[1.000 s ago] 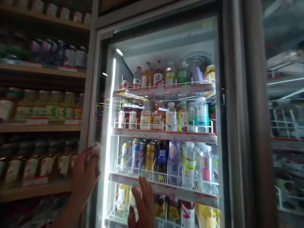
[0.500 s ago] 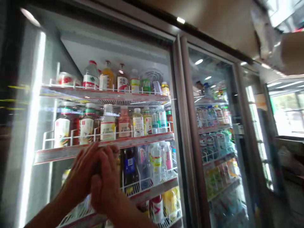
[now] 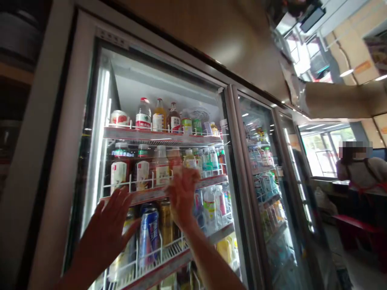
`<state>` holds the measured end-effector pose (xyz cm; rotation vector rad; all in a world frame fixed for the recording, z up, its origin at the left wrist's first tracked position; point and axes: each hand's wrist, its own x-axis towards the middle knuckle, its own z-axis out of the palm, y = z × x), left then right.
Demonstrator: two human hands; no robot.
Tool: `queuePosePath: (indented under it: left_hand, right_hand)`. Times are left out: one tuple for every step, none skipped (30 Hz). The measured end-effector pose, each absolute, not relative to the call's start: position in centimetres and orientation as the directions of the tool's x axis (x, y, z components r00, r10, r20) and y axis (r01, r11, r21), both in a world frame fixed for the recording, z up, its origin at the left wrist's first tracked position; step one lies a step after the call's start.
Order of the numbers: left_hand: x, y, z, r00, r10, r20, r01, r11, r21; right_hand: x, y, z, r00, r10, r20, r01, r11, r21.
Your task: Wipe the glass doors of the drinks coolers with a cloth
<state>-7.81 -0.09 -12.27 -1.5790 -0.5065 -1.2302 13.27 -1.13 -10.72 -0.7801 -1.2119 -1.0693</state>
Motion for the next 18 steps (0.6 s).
queuePosePath:
  left_hand:
    - [-8.0,-0.1,-12.3,0.398,-0.258,0.88,0.8,-0.373,-0.471]
    - [-8.2,0.0,-12.5,0.406,-0.271,0.873,0.795,-0.367,-0.484]
    - [-8.5,-0.1,-12.6,0.413,-0.281,0.866,0.788,-0.366,-0.495]
    - [-8.6,-0.1,-12.8,0.418,-0.29,0.861,0.782,-0.367,-0.504]
    - [-8.7,-0.2,-12.9,0.42,-0.297,0.857,0.777,-0.37,-0.509]
    - [-8.7,-0.4,-13.0,0.419,-0.301,0.857,0.776,-0.371,-0.51]
    - [-8.6,-0.5,-13.1,0.416,-0.302,0.858,0.778,-0.371,-0.507]
    - [-8.4,-0.6,-13.1,0.411,-0.305,0.859,0.779,-0.372,-0.505]
    - [-8.3,-0.7,-13.1,0.407,-0.304,0.862,0.78,-0.377,-0.501]
    - [-8.2,-0.7,-13.1,0.4,-0.303,0.865,0.779,-0.384,-0.496]
    - [-8.3,-0.6,-13.1,0.395,-0.295,0.87,0.78,-0.393,-0.488]
    - [-8.5,-0.5,-13.1,0.391,-0.284,0.875,0.781,-0.401,-0.479]
    - [-8.7,-0.3,-13.2,0.392,-0.272,0.879,0.78,-0.409,-0.474]
    - [-9.1,-0.1,-13.2,0.396,-0.258,0.881,0.777,-0.417,-0.471]
    - [-9.4,0.1,-13.3,0.402,-0.253,0.88,0.77,-0.426,-0.474]
    - [-9.5,0.1,-13.4,0.402,-0.244,0.883,0.764,-0.442,-0.47]
    - [-9.4,-0.1,-13.6,0.385,-0.231,0.894,0.758,-0.473,-0.449]
    - [-8.8,-0.6,-13.7,0.348,-0.202,0.916,0.749,-0.528,-0.401]
  right_hand:
    - [10.9,-1.1,-11.9,-0.094,-0.24,0.966,0.901,0.392,0.185]
    - [8.9,-1.2,-13.2,-0.152,-0.233,0.961,0.862,0.445,0.244]
    - [7.7,-1.3,-14.1,-0.198,-0.229,0.953,0.821,0.493,0.289]
    - [7.3,-1.3,-14.6,-0.232,-0.229,0.946,0.779,0.538,0.321]
    - [7.7,-1.4,-14.6,-0.226,-0.229,0.947,0.76,0.567,0.318]
    - [8.9,-1.3,-14.1,-0.183,-0.235,0.955,0.762,0.58,0.289]
    - [10.5,-1.2,-13.2,-0.106,-0.244,0.964,0.781,0.58,0.233]
    - [12.2,-1.0,-12.1,0.004,-0.255,0.967,0.809,0.569,0.146]
    - [13.6,-0.8,-11.1,0.126,-0.271,0.954,0.833,0.551,0.047]
    - [14.7,-0.7,-10.4,0.23,-0.29,0.929,0.845,0.533,-0.042]
    - [15.1,-0.5,-10.1,0.293,-0.298,0.909,0.847,0.521,-0.102]
    - [15.1,-0.5,-10.3,0.309,-0.296,0.904,0.849,0.514,-0.122]
    - [14.6,-0.5,-10.9,0.273,-0.286,0.918,0.855,0.51,-0.096]
    - [13.9,-0.6,-11.7,0.188,-0.262,0.947,0.86,0.51,-0.03]
    - [13.1,-0.7,-12.5,0.065,-0.218,0.974,0.853,0.519,0.059]
    - [12.5,-0.9,-13.2,-0.065,-0.168,0.984,0.831,0.537,0.147]
    - [12.1,-1.2,-13.7,-0.17,-0.13,0.977,0.805,0.554,0.214]
    - [12.0,-1.5,-13.9,-0.209,-0.095,0.973,0.791,0.569,0.225]
